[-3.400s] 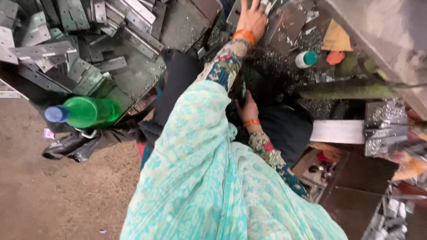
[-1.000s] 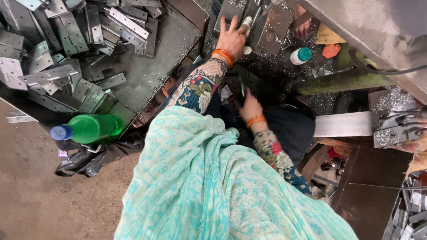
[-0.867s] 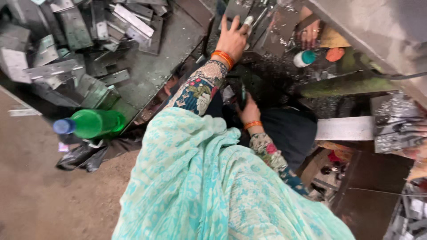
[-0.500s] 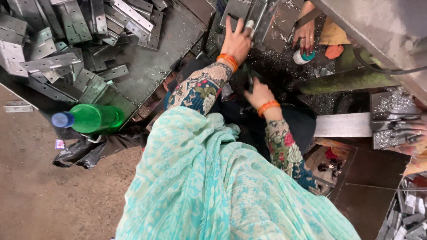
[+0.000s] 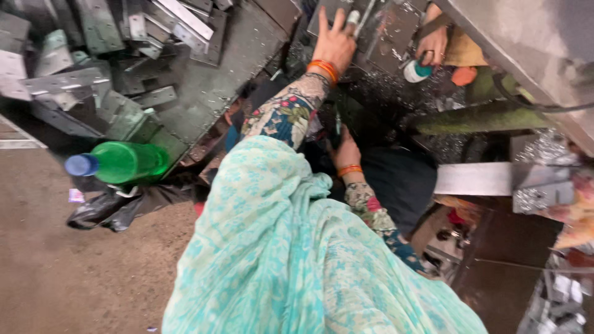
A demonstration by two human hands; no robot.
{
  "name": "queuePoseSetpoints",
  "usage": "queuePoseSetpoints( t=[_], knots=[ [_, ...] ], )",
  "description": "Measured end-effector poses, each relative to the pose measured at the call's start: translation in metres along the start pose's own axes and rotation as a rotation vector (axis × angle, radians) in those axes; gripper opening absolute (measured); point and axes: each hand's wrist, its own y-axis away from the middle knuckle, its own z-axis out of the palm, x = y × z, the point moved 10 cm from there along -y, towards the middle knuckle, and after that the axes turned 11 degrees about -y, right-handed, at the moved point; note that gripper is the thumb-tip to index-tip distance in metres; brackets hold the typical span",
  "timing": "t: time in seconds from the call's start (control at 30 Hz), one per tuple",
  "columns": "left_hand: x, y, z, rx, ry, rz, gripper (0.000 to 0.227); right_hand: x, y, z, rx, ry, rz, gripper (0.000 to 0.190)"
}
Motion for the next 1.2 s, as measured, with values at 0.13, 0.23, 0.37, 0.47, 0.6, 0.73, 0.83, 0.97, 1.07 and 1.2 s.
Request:
queuePoseSetpoints(
  t=[0.13,0.23,0.37,0.47,0.6,0.73,0.83,0.97,1.07,1.2],
  knots=[
    [0.012,0.002,0.009,-0.045,0.076,0.032,0.025,0.003,-0.008,-0.016,-0.082,0.067,0.062,0.081],
    [0.007,-0.002,0.019,-0.022,0.061,0.014,0.027,-0.026,-0.032,-0.042,-0.201,0.153,0.076,0.076],
    [0.014,-0.022,0.027,0.033,0.105,-0.027,0.030,-0.051,-0.049,-0.067,-0.287,0.239,0.064,0.071],
    [0.011,-0.040,0.028,0.100,0.127,-0.069,0.036,-0.044,-0.039,-0.054,-0.282,0.275,0.137,0.074],
    [0.013,-0.042,0.043,0.031,0.101,-0.047,0.029,-0.039,-0.008,-0.037,-0.048,0.043,0.040,0.074],
    [0.016,-0.035,0.037,0.033,0.120,-0.039,0.029,-0.028,-0.013,-0.036,-0.160,0.111,0.101,0.075],
    [0.010,-0.037,0.036,-0.026,0.113,-0.044,0.026,-0.038,-0.045,-0.057,-0.256,0.178,0.093,0.071],
    [0.015,-0.035,0.034,-0.057,0.126,-0.033,0.025,-0.039,-0.055,-0.060,-0.319,0.195,0.068,0.074],
    [0.017,-0.037,0.041,-0.102,0.099,-0.006,0.025,-0.019,-0.036,-0.037,-0.215,0.205,0.086,0.076],
    [0.020,-0.038,0.040,-0.020,0.106,-0.016,0.032,0.002,0.000,-0.006,0.094,-0.055,-0.127,0.075]
  ],
)
